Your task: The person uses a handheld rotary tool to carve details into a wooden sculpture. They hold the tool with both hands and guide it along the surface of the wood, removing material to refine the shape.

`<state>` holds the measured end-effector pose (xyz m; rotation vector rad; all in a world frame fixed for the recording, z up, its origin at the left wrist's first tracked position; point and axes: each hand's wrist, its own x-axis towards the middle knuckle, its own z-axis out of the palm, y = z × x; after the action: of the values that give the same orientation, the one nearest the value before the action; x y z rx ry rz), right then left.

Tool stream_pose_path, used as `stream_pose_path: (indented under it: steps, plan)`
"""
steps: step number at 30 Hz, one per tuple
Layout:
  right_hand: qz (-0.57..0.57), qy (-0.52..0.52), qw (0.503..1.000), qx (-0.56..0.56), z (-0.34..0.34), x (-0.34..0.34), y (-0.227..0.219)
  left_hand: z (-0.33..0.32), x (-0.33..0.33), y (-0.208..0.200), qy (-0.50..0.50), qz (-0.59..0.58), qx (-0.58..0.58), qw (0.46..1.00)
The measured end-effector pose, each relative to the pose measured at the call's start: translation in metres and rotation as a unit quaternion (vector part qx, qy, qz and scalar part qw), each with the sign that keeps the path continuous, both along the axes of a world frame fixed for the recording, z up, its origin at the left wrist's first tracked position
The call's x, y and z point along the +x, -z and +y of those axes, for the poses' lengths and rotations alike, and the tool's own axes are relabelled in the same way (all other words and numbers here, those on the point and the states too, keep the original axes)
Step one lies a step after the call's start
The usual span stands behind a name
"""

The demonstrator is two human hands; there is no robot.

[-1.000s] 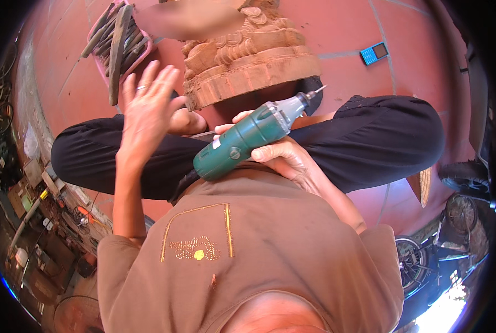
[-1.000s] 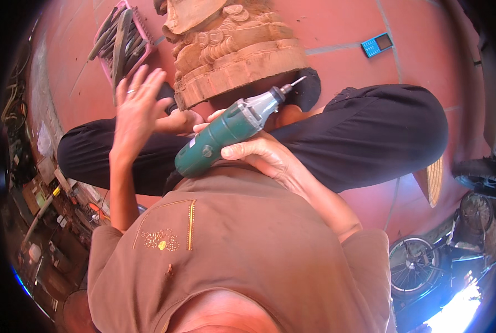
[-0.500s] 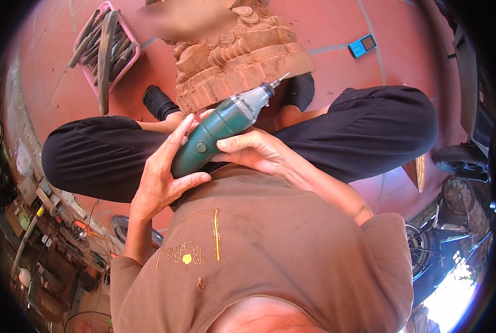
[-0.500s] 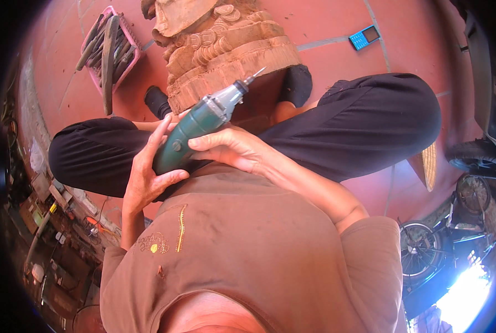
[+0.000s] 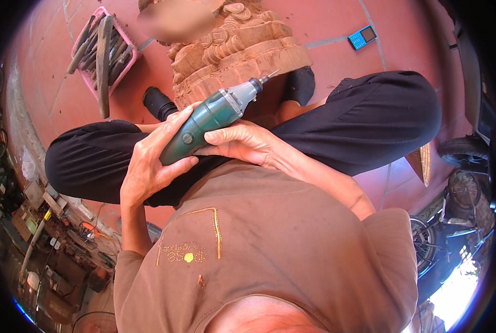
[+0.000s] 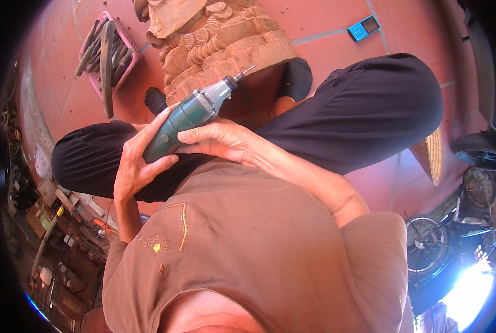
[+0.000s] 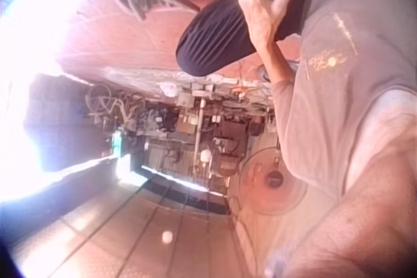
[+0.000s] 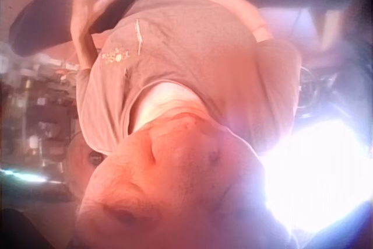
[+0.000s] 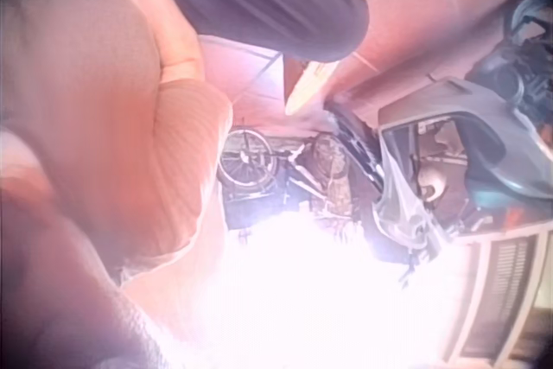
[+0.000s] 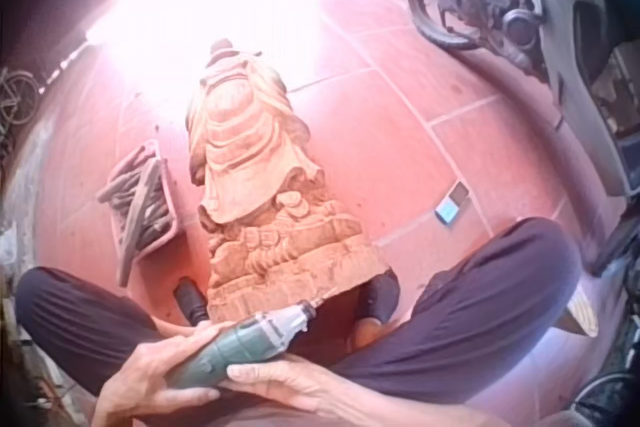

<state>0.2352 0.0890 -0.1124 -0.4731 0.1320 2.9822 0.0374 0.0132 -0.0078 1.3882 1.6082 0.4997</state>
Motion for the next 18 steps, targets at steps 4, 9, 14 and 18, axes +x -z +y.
stream_pose_path:
  steps: [4, 9, 14, 18]
  plan:
    - [0.014, 0.012, 1.000, -0.001, -0.0004, -0.0002, 0.0025, 0.0057, -0.0021, -0.0039, 0.017, 0.012, -0.016, 1.000]
    - [0.012, 0.007, 1.000, -0.006, -0.0012, -0.0005, 0.0059, 0.0052, -0.0029, 0.0015, 0.019, 0.005, -0.013, 1.000]
    - [0.011, 0.011, 1.000, -0.014, -0.0010, -0.0001, 0.0063, 0.0057, -0.0026, 0.0037, 0.020, 0.004, -0.013, 1.000]
    - [0.007, 0.009, 1.000, -0.017, -0.0009, -0.0002, 0.0056, 0.0063, -0.0028, 0.0031, 0.020, 0.001, -0.020, 1.000]
